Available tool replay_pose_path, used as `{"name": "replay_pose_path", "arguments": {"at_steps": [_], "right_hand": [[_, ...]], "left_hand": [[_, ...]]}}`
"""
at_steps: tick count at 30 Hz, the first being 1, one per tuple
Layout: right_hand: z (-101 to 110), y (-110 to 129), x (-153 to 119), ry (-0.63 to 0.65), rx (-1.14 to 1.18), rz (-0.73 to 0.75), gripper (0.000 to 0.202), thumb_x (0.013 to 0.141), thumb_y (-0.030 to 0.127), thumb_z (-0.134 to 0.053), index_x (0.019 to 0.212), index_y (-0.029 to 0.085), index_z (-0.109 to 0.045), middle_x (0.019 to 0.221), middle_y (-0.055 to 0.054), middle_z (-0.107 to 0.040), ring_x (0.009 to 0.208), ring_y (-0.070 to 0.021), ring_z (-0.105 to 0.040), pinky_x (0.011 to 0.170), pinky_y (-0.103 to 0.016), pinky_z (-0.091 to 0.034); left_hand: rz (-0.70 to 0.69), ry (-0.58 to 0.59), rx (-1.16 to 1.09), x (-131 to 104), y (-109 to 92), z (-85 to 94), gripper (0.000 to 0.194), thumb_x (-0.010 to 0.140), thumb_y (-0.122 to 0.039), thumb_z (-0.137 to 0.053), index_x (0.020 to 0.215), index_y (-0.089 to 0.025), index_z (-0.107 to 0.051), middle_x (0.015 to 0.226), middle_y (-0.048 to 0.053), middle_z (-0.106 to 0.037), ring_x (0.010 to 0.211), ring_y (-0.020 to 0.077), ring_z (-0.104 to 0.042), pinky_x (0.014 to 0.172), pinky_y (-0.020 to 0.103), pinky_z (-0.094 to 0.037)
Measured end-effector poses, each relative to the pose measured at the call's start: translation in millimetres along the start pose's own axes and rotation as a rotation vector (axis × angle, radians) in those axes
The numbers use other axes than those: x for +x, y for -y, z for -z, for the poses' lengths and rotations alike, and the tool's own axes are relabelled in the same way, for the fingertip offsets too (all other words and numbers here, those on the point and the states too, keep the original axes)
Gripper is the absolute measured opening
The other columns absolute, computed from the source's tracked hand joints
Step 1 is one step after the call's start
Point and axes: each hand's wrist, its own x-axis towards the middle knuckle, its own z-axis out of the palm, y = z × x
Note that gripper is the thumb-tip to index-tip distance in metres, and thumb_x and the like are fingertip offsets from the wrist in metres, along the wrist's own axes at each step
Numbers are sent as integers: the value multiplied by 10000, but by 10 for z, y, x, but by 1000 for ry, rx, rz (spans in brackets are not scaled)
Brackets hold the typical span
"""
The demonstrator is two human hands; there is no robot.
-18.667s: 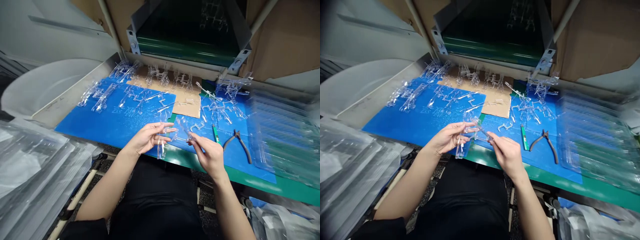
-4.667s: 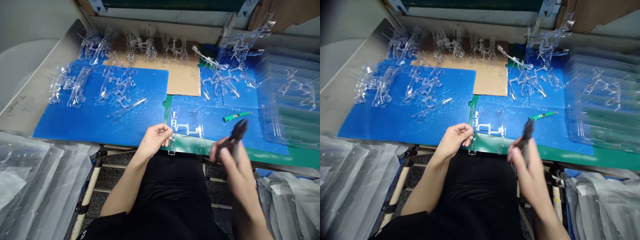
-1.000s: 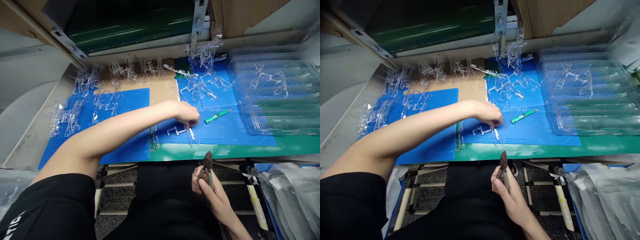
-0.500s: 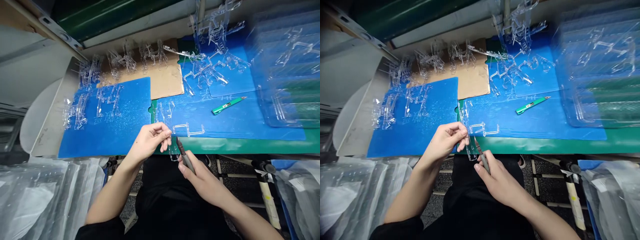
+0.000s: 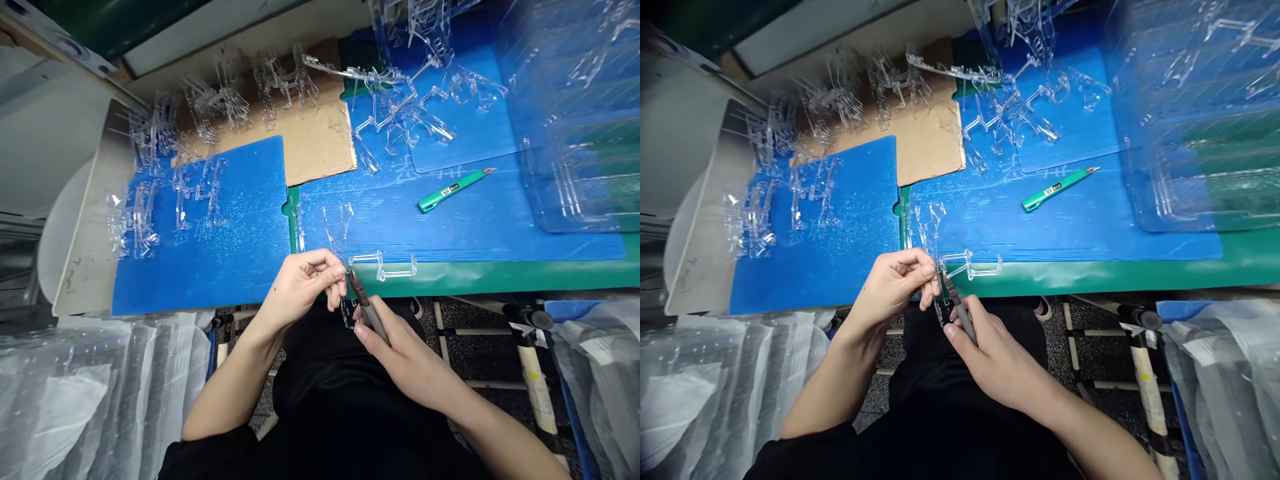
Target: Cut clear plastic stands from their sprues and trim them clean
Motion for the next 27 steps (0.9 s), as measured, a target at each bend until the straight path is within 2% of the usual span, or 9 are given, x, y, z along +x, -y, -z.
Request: {"name": "replay_pose_path", "arguments": {"at_steps": [7,13,19,27], "right_hand": [[98,-51,-18,64,-30,4,385,1141,654,-476,1215,290,-578,1220,-66,-693,1137,-287,-642,1016,-482,-473],[56,-50,65,-8,115,34,383,1154,627,-468,1115,255,-550,1030,-48,-646,912,-219,-604,794,-381,-496],[111,-33,49,30,143,46,378,1150,631,-483,1136,266,-578,956,-33,-616,860,-216,-585,759,-372,-493],[161,-72,32,65,99,27,373,1137,643,-503,1173,285,-600,994,-43,-612,851,-216,-569,751,-370,-527]], "left_hand": [[26,61,-50,13,-21,-13,375,976,-453,-861,799,-152,-727,691,35,-751,452,107,-637,487,209,-543],[-3,-20,-80,110,-1,-94,388,972,-472,-861,790,-161,-718,665,24,-734,447,108,-627,455,203,-521],[12,0,0,132,-14,-76,426,981,-520,-837,780,-161,-725,661,38,-731,450,117,-623,473,223,-539],[21,69,-57,128,-16,-21,352,1012,-428,-823,794,-167,-731,689,24,-746,440,92,-618,479,199,-522]]}}
